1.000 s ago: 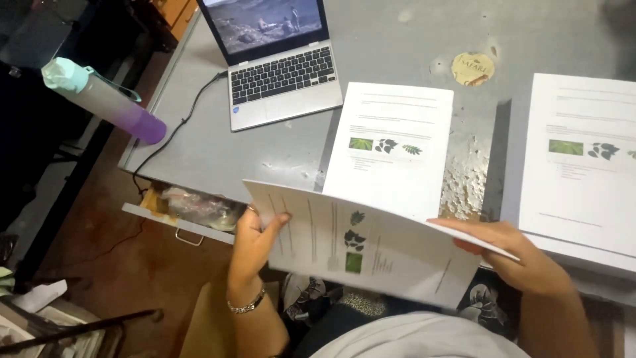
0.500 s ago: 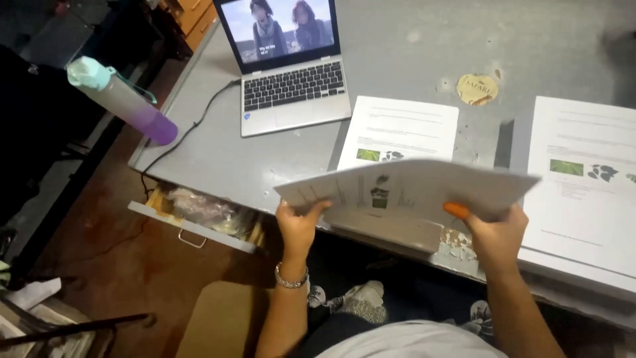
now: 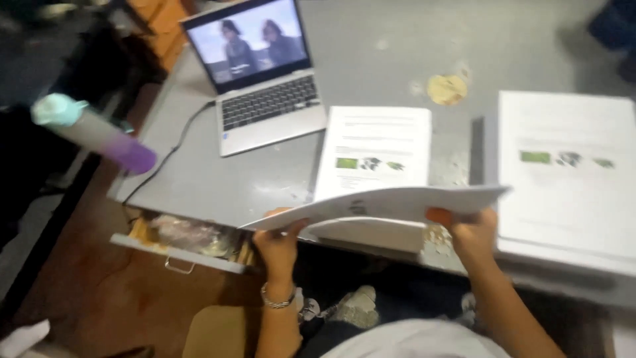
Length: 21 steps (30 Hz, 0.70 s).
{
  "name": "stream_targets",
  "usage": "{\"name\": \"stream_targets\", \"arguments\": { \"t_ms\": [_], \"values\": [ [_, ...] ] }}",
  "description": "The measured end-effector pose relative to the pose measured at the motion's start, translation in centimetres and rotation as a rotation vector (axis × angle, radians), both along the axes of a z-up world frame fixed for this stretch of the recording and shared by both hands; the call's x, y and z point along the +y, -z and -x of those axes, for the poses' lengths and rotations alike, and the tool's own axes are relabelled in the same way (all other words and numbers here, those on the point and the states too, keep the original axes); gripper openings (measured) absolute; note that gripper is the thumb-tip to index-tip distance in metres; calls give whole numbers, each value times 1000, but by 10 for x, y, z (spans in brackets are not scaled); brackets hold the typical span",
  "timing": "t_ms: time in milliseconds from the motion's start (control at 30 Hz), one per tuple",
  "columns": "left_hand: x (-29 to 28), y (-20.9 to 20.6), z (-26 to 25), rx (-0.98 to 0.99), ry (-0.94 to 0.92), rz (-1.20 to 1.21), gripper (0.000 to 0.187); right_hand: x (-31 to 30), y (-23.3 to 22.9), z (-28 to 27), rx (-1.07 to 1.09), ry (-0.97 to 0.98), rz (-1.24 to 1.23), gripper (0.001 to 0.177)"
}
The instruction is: Sorting and organizing printed documents on a desk while using a rubber finger tip for grip
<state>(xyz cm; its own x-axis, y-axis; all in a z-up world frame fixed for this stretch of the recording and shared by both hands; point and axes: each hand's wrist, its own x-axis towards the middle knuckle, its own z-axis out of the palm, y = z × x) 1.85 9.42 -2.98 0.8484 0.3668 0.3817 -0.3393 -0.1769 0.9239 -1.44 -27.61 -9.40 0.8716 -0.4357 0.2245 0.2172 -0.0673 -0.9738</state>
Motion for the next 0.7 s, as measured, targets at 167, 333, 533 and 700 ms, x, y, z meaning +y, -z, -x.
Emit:
{"name": "stream_targets", "arguments": {
  "t_ms": [167, 333, 533, 700],
  "values": [
    [11, 10, 7, 96, -1, -31, 26, 32, -60, 2, 203, 3, 36, 37],
    [33, -10, 14, 65, -91, -91, 39, 24, -101, 30, 52, -296, 91, 27],
    [32, -66, 11, 219, -121, -92, 26, -14, -116, 74, -57, -596, 612, 19],
    [-37, -173, -12, 724, 89, -287, 61, -35, -116, 117, 95, -304, 611, 22]
  ]
}}
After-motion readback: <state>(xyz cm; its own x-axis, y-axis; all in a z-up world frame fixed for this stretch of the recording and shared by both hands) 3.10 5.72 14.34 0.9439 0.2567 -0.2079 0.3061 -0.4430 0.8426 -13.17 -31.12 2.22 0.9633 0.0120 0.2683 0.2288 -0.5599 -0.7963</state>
